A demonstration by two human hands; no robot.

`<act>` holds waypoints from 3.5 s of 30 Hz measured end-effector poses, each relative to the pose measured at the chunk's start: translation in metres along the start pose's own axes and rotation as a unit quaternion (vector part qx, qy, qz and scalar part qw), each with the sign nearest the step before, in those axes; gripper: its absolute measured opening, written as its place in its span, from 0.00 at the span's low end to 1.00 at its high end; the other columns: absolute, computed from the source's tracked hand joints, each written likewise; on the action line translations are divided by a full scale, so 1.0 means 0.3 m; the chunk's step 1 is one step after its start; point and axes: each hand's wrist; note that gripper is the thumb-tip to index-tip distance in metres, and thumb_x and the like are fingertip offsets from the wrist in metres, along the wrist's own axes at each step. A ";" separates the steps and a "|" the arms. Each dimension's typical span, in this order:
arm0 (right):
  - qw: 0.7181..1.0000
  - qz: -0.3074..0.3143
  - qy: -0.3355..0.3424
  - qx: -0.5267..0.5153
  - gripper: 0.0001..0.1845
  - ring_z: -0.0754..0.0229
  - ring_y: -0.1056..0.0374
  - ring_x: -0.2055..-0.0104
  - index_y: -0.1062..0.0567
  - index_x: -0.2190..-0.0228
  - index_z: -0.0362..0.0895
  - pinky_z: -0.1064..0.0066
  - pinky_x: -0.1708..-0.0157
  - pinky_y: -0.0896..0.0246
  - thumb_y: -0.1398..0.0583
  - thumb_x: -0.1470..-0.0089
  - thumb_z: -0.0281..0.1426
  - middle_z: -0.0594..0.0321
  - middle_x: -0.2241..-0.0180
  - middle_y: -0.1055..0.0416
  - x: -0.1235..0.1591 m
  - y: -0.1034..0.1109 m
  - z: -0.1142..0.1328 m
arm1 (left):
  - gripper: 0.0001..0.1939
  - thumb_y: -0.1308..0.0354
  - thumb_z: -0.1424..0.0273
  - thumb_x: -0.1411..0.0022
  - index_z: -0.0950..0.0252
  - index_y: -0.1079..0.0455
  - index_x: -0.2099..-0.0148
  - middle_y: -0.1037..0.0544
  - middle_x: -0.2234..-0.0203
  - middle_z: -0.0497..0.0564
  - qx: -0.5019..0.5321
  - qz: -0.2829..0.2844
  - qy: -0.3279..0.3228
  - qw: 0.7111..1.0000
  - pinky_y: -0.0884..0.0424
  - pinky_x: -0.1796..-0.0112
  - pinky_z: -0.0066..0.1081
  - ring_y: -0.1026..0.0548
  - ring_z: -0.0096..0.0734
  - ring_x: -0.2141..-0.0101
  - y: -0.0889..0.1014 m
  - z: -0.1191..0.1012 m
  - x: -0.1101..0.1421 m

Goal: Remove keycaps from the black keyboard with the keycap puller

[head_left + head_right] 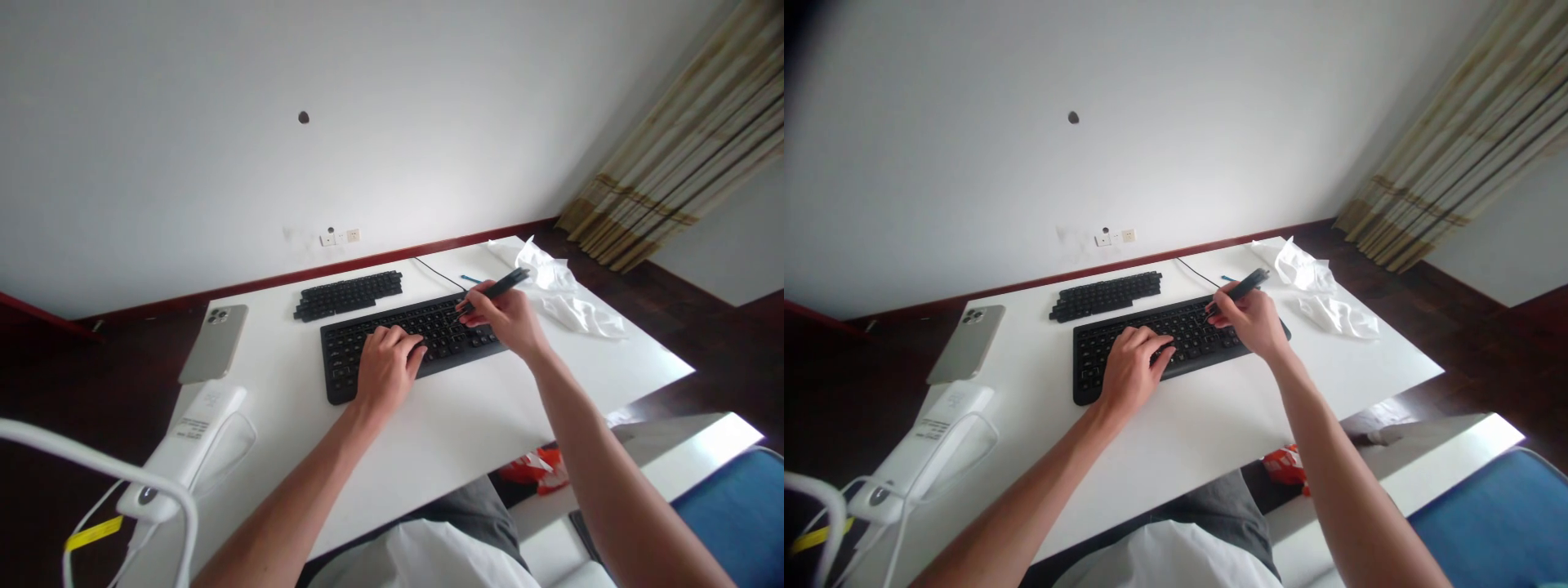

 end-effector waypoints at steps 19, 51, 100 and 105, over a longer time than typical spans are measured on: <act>0.982 0.065 0.144 0.106 0.13 0.55 0.21 0.73 0.20 0.67 0.43 0.68 0.68 0.26 0.38 0.39 0.39 0.59 0.73 0.19 -0.243 -0.102 -0.080 | 0.09 0.36 0.62 0.29 0.58 0.17 0.52 0.23 0.70 0.49 -0.102 -0.035 0.094 0.990 0.32 0.59 0.36 0.29 0.36 0.64 0.108 0.144 -0.065; 0.970 0.067 0.185 0.142 0.13 0.58 0.28 0.77 0.19 0.68 0.44 0.68 0.72 0.34 0.40 0.38 0.39 0.65 0.79 0.25 -0.202 -0.105 -0.048 | 0.11 0.37 0.63 0.28 0.57 0.16 0.49 0.21 0.67 0.53 -0.190 0.042 0.072 0.978 0.34 0.59 0.38 0.29 0.41 0.62 0.025 0.230 -0.262; 0.964 0.071 0.185 0.177 0.13 0.58 0.27 0.76 0.20 0.68 0.44 0.69 0.70 0.34 0.39 0.37 0.38 0.64 0.77 0.24 -0.204 -0.080 -0.035 | 0.15 0.35 0.61 0.30 0.58 0.21 0.44 0.17 0.62 0.51 -0.200 0.065 0.115 0.971 0.32 0.59 0.37 0.25 0.42 0.59 0.026 0.235 -0.269; 0.964 0.072 0.183 0.179 0.12 0.58 0.27 0.76 0.20 0.68 0.44 0.70 0.70 0.34 0.38 0.37 0.38 0.64 0.78 0.24 -0.204 -0.082 -0.035 | 0.15 0.34 0.60 0.30 0.59 0.20 0.45 0.18 0.63 0.50 -0.195 0.063 0.114 0.972 0.32 0.59 0.37 0.25 0.42 0.59 0.024 0.239 -0.269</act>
Point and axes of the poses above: each hand's wrist, its own x-axis away from the middle knuckle, its own y-axis out of the back of the hand, z = x × y
